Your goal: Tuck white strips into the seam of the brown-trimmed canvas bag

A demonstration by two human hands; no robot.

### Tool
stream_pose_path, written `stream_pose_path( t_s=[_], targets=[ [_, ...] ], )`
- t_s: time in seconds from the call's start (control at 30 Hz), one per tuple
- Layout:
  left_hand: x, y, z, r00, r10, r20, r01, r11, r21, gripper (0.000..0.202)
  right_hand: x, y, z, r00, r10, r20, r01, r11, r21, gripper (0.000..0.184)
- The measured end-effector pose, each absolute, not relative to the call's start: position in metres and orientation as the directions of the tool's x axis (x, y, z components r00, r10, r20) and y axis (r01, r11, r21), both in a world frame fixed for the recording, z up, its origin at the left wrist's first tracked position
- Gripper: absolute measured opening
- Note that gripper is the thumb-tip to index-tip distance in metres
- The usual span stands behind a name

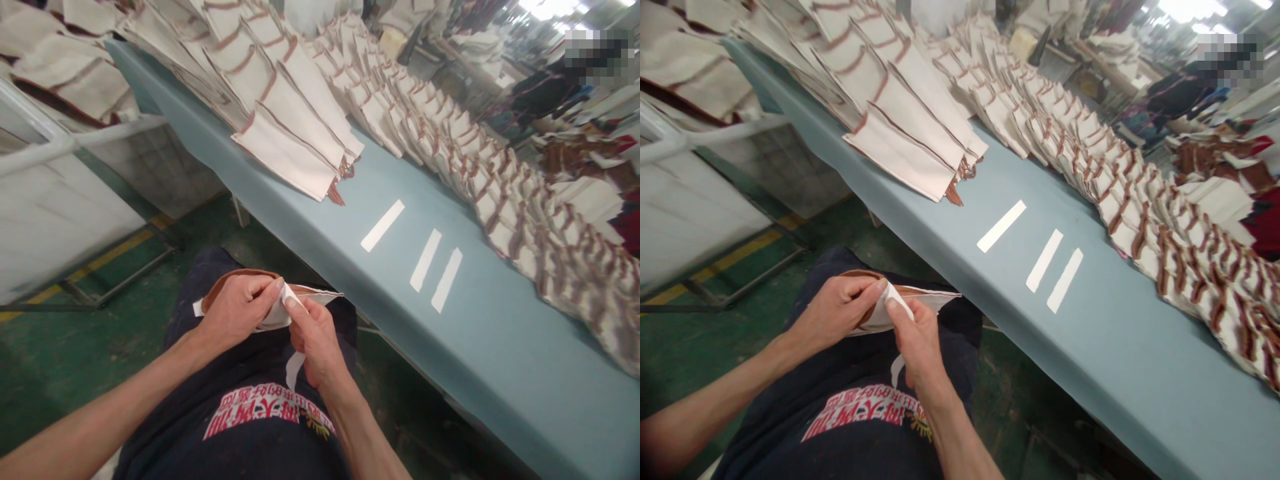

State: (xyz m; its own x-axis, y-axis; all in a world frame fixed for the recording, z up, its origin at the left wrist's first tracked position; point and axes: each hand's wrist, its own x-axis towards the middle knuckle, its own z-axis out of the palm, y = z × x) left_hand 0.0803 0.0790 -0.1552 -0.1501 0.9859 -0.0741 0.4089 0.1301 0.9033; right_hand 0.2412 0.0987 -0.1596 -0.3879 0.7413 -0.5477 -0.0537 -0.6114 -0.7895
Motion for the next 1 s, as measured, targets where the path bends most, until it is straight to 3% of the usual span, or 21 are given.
stream_pose_path(
  t_s=[0.33,0.7,1.0],
  targets=[
    [0.085,0.080,-0.157,-0.134,0.987,-0.090,0.389,0.135,0.911,0.054,0.238,0.089,-0.164,-0.248,0.813,-0.528,-0.066,-0.557,-0.828,0.035],
    [0.094,0.082,-0.163,-0.147,0.983,-0.111,0.350,0.157,0.924,0.052,0.231,0.086,-0.172,-0.107,0.836,-0.538,-0.157,-0.549,-0.821,0.046],
    [0.091,0.081,-0.166,-0.142,0.975,-0.171,0.304,0.207,0.930,0.053,0.226,0.083,-0.173,-0.127,0.835,-0.535,-0.213,-0.549,-0.808,0.045]
  ],
)
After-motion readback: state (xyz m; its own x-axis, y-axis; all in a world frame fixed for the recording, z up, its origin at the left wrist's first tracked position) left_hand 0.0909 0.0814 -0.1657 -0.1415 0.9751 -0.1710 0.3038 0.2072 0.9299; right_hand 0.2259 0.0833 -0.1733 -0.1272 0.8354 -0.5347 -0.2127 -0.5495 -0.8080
